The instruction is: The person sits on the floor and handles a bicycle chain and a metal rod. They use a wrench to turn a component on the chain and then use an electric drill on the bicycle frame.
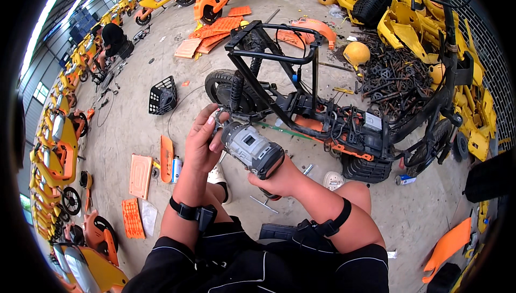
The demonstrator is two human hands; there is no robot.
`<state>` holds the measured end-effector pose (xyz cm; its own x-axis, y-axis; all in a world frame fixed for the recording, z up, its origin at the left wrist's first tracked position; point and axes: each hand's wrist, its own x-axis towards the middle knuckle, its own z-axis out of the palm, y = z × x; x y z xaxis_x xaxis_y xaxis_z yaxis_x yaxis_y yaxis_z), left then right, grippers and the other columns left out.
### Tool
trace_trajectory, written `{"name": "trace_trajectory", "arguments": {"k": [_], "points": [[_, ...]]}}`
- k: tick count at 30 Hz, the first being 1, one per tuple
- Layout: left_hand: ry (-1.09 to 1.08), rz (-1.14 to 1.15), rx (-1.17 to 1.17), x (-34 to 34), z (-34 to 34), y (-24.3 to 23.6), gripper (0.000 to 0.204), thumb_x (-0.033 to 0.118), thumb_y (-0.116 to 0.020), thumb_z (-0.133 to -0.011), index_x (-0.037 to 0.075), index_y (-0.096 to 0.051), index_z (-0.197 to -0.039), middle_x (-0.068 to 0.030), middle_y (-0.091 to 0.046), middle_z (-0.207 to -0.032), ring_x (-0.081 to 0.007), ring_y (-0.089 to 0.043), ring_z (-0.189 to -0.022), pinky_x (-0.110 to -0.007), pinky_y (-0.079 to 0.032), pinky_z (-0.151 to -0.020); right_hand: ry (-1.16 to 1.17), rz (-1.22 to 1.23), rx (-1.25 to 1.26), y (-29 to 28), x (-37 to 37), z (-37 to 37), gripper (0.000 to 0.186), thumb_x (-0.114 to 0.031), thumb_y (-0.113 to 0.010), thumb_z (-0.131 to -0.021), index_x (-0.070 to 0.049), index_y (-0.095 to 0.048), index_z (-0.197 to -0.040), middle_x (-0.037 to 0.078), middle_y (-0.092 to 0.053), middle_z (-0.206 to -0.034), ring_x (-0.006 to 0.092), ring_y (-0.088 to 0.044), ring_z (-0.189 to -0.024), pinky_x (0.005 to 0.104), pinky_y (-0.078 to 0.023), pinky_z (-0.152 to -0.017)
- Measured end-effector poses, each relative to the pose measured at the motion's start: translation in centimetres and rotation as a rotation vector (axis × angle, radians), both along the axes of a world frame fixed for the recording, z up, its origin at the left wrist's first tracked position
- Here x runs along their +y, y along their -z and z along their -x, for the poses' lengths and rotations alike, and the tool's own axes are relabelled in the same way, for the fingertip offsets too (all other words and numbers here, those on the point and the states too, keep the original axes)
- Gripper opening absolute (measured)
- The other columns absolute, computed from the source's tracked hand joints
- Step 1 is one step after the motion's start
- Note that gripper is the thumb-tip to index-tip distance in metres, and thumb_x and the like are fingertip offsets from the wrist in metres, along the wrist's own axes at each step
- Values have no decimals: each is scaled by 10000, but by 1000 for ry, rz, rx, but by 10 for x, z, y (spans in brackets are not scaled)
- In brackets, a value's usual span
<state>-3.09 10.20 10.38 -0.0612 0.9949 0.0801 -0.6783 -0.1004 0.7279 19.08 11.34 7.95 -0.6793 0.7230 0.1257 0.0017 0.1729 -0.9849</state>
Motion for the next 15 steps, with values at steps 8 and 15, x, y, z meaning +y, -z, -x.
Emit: {"name": "trace_trajectory", "arguments": {"k": [8,15], "points": [[15,-21,-10,1,0,2,340,132,-509,-1017,52,-490,-1347,-183,-646,-1181,-66,-461,-533,-205,-390,-492,-46,-5,-25,-5,2,-3,389,-62,-686,-824,-26,-600,-1201,35,-670,-997,133,-636,-912,310,-522,-833],[2,-15,-20,0,-1,0,339,125,-507,-1014,53,-494,-1345,-184,-647,-1178,-72,-464,-531,-206,-392,-495,-40,-69,-59,-3,2,-4,354,-76,-687,-825,-29,-616,-1168,37,-669,-967,133,-638,-886,309,-524,-812]]}}
